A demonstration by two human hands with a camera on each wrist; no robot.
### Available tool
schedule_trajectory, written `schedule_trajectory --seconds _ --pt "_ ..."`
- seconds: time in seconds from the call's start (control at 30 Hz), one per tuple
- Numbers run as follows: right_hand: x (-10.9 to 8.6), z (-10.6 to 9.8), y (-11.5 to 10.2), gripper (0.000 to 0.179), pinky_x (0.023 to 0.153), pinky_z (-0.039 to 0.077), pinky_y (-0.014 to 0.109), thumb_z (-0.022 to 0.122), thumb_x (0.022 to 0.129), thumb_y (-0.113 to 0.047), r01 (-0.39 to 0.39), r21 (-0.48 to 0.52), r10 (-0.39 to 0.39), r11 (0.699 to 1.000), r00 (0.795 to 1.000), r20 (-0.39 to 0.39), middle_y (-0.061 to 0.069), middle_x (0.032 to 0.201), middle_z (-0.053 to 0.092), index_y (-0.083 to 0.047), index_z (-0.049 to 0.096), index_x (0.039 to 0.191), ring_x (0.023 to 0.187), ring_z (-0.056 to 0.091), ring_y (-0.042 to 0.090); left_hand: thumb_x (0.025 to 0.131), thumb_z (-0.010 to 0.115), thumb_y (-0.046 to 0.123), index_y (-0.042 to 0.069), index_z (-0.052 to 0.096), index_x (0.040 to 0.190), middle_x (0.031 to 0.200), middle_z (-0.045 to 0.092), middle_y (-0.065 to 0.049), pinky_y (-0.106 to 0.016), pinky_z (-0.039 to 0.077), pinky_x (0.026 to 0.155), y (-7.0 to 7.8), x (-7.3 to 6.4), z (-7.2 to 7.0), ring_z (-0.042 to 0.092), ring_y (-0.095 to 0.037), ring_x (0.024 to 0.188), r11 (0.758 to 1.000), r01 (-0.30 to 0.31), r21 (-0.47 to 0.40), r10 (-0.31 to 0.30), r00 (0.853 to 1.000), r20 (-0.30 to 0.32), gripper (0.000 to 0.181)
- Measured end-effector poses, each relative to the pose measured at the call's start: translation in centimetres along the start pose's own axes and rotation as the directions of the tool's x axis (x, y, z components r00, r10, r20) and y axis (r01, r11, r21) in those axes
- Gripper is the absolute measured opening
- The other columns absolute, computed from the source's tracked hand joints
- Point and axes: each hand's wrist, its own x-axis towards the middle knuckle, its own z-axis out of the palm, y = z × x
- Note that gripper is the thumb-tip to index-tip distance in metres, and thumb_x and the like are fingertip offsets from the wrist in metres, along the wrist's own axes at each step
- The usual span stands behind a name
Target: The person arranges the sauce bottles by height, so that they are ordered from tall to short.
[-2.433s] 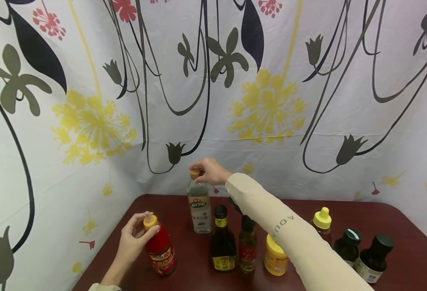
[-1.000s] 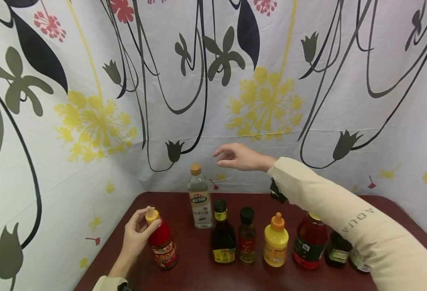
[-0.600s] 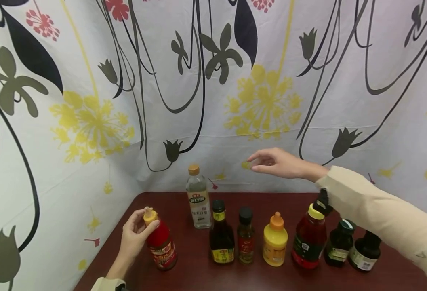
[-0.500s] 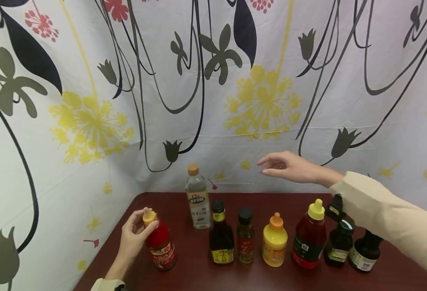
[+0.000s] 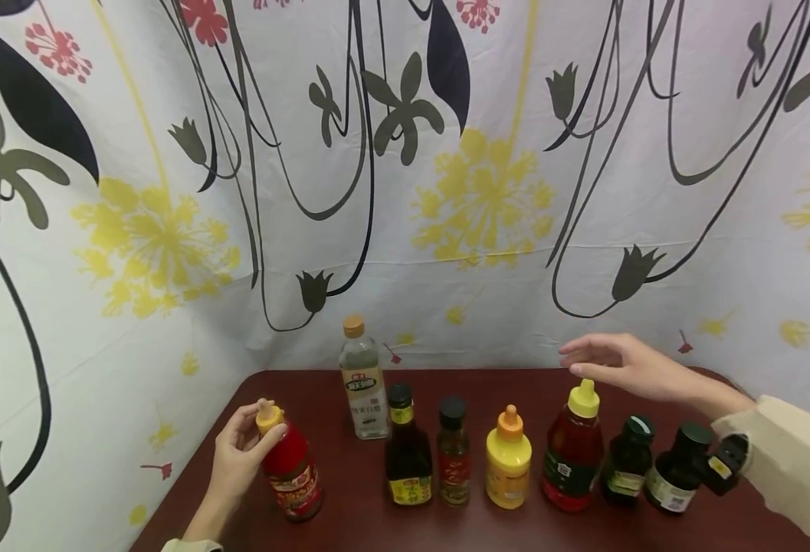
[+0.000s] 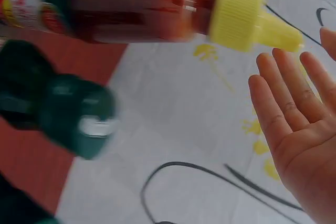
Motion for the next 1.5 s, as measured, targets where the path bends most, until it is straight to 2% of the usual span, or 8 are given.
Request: schedule_trajectory --seconds 0.07,0.17,0.23,0.33,0.77,1.13,1.33,1.5 --pt "-0.6 0.5 0.5 0.027 0.071 0.049 0.026 0.050 0.091 -0.013 0.001 0.016 -0.001 1.000 1.000 0.009 0.008 0.107 0.060 -0.004 0.053 0.116 0.093 0.058 0.005 0.078 0.064 -0.001 -0.001 0.051 0.113 0.116 0.055 -0.003 -0.018 0.046 0.077 0.3 0.0 -0.2 0.056 -0.011 0.099 0.997 0.042 0.060 -0.042 0.999 -0.013 0.037" --pt "-1.2 1.3 0.9 0.026 0.071 0.049 0.026 0.051 0.090 -0.012 0.010 0.061 -0.012 0.998 1.000 0.027 0.004 0.108 0.059 -0.003 0.054 0.115 0.096 0.056 0.004 0.078 0.063 -0.002 0.001 0.052 0.114 0.119 0.054 -0.008 -0.017 0.046 0.077 -0.7 0.2 -0.8 0.056 -0.013 0.100 1.000 -0.020 0.019 0.019 0.999 0.027 0.038" --pt "-1.6 1.9 1.1 0.025 0.069 0.050 0.026 0.052 0.090 -0.012 0.014 0.064 -0.016 0.998 1.000 0.022 0.001 0.105 0.060 -0.002 0.055 0.113 0.094 0.056 0.003 0.077 0.064 -0.003 -0.003 0.053 0.109 0.114 0.056 -0.001 -0.015 0.045 0.077 3.1 0.1 0.4 0.057 -0.007 0.097 0.999 -0.006 0.039 0.006 1.000 0.017 0.034" --pt "-1.9 2.7 1.3 0.024 0.066 0.051 0.027 0.054 0.089 -0.013 -0.010 0.087 0.011 0.996 1.000 -0.006 0.002 0.102 0.061 -0.001 0.056 0.110 0.091 0.057 0.003 0.077 0.066 -0.001 -0.004 0.054 0.106 0.110 0.056 0.008 -0.012 0.044 0.077 5.5 0.1 0.9 0.055 0.001 0.095 0.987 0.047 0.151 -0.046 0.999 -0.010 0.031" --pt "-2.6 3.5 1.2 0.031 0.068 0.051 0.033 0.055 0.088 -0.018 -0.097 0.154 0.105 0.983 0.993 -0.046 0.018 0.106 0.057 0.002 0.055 0.112 0.090 0.058 0.003 0.077 0.070 0.022 0.006 0.056 0.110 0.105 0.059 -0.006 -0.017 0.046 0.074 8.3 1.1 0.8 0.057 -0.002 0.089 0.902 0.173 0.395 -0.223 0.971 0.082 0.040" --pt "-2.8 3.5 1.2 0.030 0.066 0.051 0.033 0.056 0.088 -0.017 -0.092 0.161 0.104 0.983 0.992 -0.066 0.018 0.105 0.058 0.003 0.055 0.111 0.088 0.059 0.005 0.075 0.071 0.024 0.005 0.056 0.110 0.108 0.059 -0.009 -0.019 0.047 0.076 10.7 3.1 3.2 0.058 -0.005 0.090 0.929 0.165 0.331 -0.215 0.969 0.121 0.043" --pt "-2.9 3.3 1.2 0.029 0.065 0.051 0.031 0.055 0.088 -0.013 -0.067 0.159 0.079 0.985 0.994 -0.071 0.019 0.104 0.058 0.005 0.055 0.111 0.088 0.059 0.005 0.073 0.073 0.018 0.002 0.058 0.107 0.105 0.060 -0.010 -0.023 0.048 0.075 11.0 4.3 5.0 0.060 -0.010 0.088 0.957 0.077 0.278 -0.138 0.969 0.206 0.040" --pt "-3.0 3.4 1.4 0.028 0.065 0.051 0.029 0.055 0.088 -0.013 -0.049 0.147 0.060 0.988 0.995 -0.073 0.020 0.102 0.059 0.005 0.055 0.110 0.087 0.059 0.004 0.072 0.074 0.023 0.006 0.059 0.104 0.103 0.062 -0.008 -0.025 0.049 0.075 10.6 4.8 6.6 0.061 -0.015 0.088 0.948 0.031 0.316 -0.108 0.968 0.227 0.040"
